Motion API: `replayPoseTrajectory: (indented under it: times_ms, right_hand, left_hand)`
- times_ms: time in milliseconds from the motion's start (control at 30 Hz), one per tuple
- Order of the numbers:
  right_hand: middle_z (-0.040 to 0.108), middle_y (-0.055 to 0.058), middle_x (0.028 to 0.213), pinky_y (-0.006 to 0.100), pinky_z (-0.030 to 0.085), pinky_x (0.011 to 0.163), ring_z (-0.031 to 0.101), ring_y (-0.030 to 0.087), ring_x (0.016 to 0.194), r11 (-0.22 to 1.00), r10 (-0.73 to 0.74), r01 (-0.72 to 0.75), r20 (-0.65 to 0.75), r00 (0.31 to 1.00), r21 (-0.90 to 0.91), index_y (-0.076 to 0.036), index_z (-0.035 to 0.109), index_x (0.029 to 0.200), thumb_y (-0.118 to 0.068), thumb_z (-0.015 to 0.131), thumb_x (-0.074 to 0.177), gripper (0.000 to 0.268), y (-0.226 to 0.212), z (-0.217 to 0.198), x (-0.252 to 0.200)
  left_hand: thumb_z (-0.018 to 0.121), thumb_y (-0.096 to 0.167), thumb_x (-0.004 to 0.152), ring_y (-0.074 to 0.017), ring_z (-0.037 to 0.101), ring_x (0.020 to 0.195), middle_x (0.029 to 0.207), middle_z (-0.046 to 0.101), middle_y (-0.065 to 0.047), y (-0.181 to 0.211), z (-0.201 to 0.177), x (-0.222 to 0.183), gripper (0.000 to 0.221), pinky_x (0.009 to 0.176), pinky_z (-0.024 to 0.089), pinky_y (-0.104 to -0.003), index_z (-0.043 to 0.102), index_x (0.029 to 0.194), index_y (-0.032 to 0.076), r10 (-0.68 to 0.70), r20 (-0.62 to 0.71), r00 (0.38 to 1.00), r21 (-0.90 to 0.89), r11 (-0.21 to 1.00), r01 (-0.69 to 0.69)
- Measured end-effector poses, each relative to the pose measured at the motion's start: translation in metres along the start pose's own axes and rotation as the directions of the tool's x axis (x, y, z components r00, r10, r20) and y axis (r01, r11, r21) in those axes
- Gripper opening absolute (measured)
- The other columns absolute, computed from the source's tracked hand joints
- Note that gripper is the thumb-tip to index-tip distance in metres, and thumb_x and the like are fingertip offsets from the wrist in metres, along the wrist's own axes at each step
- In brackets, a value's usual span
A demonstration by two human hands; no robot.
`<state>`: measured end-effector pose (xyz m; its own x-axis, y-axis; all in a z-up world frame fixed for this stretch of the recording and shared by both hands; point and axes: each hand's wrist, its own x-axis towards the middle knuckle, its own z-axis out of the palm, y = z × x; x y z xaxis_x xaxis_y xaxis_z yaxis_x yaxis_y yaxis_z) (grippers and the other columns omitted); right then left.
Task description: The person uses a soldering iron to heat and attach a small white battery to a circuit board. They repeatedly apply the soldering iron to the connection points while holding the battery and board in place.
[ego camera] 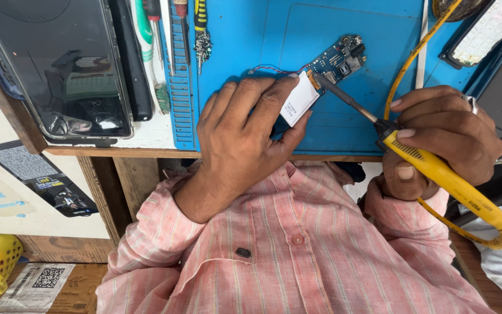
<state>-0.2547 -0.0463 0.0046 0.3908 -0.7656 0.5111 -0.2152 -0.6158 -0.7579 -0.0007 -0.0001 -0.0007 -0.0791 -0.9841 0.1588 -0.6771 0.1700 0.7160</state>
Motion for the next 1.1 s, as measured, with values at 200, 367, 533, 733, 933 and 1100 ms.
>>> replayPoseTrajectory:
  times_ms: [200, 367, 533, 733, 933, 1100]
  right_hand:
    - [0.058, 0.013, 0.067, 0.047, 0.063, 0.065, 0.065, 0.03, 0.062, 0.998, -0.051, 0.053, -0.058, 0.997, 0.023, 0.003, 0.057, 0.086, -0.038, 0.07, 0.097, 0.045, 0.005, 0.004, -0.002]
    - [0.057, 0.013, 0.066, 0.047, 0.063, 0.063, 0.065, 0.029, 0.059, 0.997, -0.069, 0.072, -0.079, 0.994, 0.037, 0.003, 0.057, 0.084, -0.037, 0.071, 0.097, 0.044, 0.007, 0.005, -0.002]
    - [0.058, 0.013, 0.067, 0.047, 0.063, 0.064, 0.065, 0.03, 0.06, 0.996, -0.074, 0.076, -0.061, 0.995, 0.037, 0.003, 0.057, 0.084, -0.036, 0.071, 0.097, 0.043, 0.008, 0.002, -0.004]
    - [0.058, 0.013, 0.067, 0.047, 0.063, 0.064, 0.066, 0.03, 0.061, 0.996, -0.073, 0.077, -0.085, 0.994, 0.046, 0.003, 0.057, 0.084, -0.035, 0.072, 0.096, 0.042, 0.009, 0.003, -0.005]
    - [0.059, 0.014, 0.068, 0.048, 0.063, 0.064, 0.066, 0.031, 0.061, 0.995, -0.084, 0.087, -0.065, 0.994, 0.04, 0.003, 0.057, 0.086, -0.035, 0.072, 0.097, 0.042, 0.013, -0.003, -0.01]
    - [0.059, 0.014, 0.068, 0.046, 0.064, 0.065, 0.066, 0.03, 0.061, 0.994, -0.095, 0.1, -0.114, 0.989, 0.036, 0.004, 0.057, 0.086, -0.035, 0.072, 0.096, 0.042, 0.013, 0.0, -0.018]
  left_hand:
    - [0.092, 0.022, 0.092, -0.0207, 0.063, 0.099, 0.113, 0.063, -0.002, 0.0, -0.001, 0.0, 0.046, 0.079, 0.052, -0.032, 0.068, 0.129, 0.009, -0.004, 0.008, 1.0, -0.006, 1.0, 0.004]
    - [0.092, 0.022, 0.092, -0.0206, 0.064, 0.099, 0.113, 0.063, -0.002, 0.0, 0.0, 0.0, 0.046, 0.079, 0.052, -0.032, 0.068, 0.129, 0.009, 0.0, 0.003, 1.0, -0.004, 1.0, 0.0]
    - [0.092, 0.022, 0.091, -0.0207, 0.064, 0.099, 0.112, 0.063, -0.002, 0.001, -0.001, 0.0, 0.047, 0.079, 0.052, -0.033, 0.068, 0.129, 0.009, -0.003, 0.004, 1.0, 0.0, 1.0, 0.003]
    - [0.092, 0.022, 0.091, -0.0206, 0.064, 0.099, 0.113, 0.063, -0.002, 0.001, 0.0, 0.0, 0.047, 0.079, 0.052, -0.032, 0.068, 0.129, 0.009, -0.001, 0.0, 1.0, -0.001, 1.0, 0.001]
    - [0.092, 0.022, 0.091, -0.0204, 0.063, 0.098, 0.112, 0.064, -0.002, 0.002, -0.001, 0.0, 0.046, 0.078, 0.052, -0.032, 0.068, 0.128, 0.01, -0.007, 0.002, 1.0, 0.001, 1.0, 0.007]
    - [0.092, 0.022, 0.091, -0.021, 0.064, 0.1, 0.113, 0.064, -0.002, 0.001, -0.001, 0.0, 0.047, 0.079, 0.052, -0.033, 0.068, 0.129, 0.009, 0.0, 0.002, 1.0, 0.005, 1.0, 0.0]
